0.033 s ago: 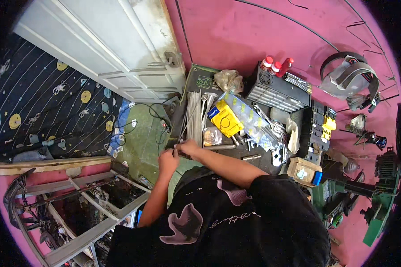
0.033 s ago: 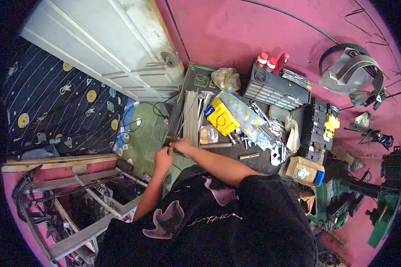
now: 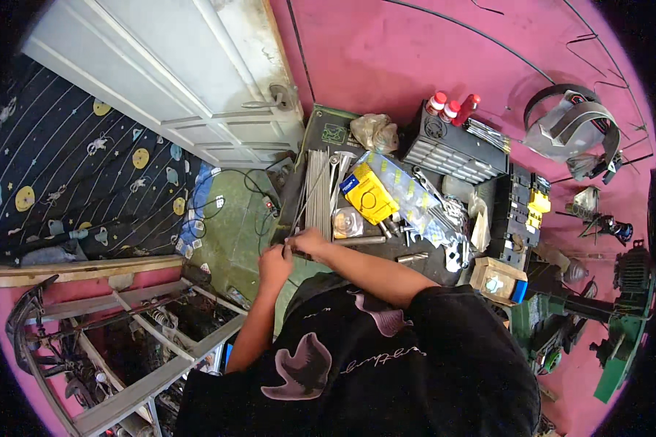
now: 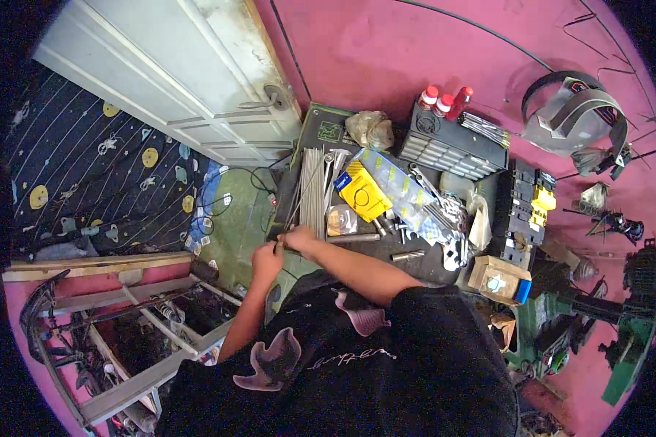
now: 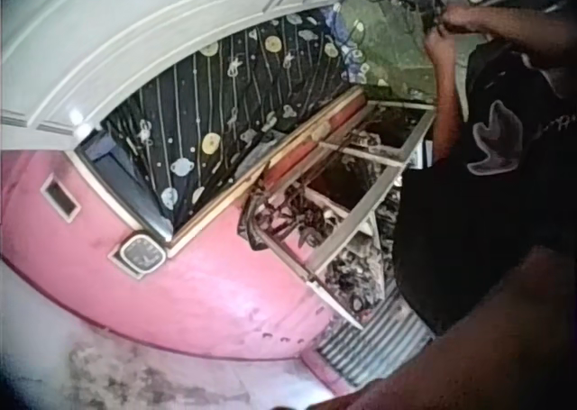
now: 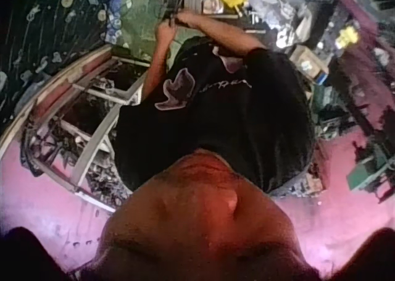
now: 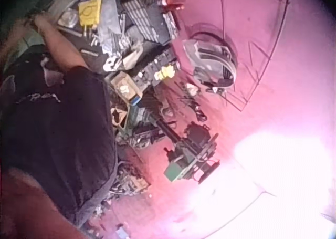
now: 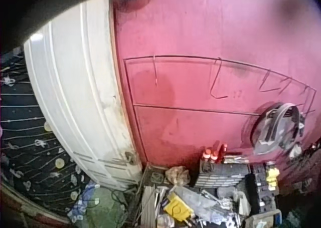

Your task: The person organizes various metal tools and hardware on a cluttered workbench. They pick up and sort through items such as wrenches, metal rods, and packaged parts, moving them into different piles or containers. The person also handles a blue and white checkered cloth and a plastic package containing small components.

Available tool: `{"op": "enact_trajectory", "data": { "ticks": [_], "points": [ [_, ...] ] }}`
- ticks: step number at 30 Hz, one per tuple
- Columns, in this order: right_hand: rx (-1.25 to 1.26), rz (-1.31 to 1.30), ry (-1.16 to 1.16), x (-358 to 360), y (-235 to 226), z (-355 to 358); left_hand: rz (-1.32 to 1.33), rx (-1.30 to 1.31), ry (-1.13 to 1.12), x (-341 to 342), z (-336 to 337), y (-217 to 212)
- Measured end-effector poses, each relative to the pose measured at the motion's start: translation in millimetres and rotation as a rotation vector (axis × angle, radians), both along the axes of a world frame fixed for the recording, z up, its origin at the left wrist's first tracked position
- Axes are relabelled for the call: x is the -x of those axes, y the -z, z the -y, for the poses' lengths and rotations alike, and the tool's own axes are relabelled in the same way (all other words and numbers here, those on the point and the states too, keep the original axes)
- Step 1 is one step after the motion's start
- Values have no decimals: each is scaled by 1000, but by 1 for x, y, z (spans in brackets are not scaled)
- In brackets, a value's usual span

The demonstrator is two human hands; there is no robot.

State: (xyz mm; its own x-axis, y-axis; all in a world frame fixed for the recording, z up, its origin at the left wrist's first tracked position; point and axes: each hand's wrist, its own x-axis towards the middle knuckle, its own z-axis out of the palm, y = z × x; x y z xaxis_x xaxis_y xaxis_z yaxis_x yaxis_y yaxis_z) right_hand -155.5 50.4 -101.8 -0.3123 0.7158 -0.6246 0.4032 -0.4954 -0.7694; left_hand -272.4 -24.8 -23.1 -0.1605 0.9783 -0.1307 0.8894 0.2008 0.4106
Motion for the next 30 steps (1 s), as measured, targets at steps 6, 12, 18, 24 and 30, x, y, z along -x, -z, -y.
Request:
{"op": "enact_trajectory", "data": {
  "ticks": [6,12,18,24,30],
  "points": [
    [107,-154,87,-31,-43,1,302,30,-161,9,13,-9],
    [-75,-89,-485,-132,-132,-5,1036,212,-371,-12,-7,-6],
    [-324,165,-557,-234,-120,52,1408,357,-467,-44,-40,22],
    [-356,263,-304,-340,-124,107,1359,460,-312,-129,-65,9],
    [-410,418,-30,-423,-119,162,1176,378,69,-228,-107,32]
  ]
}}
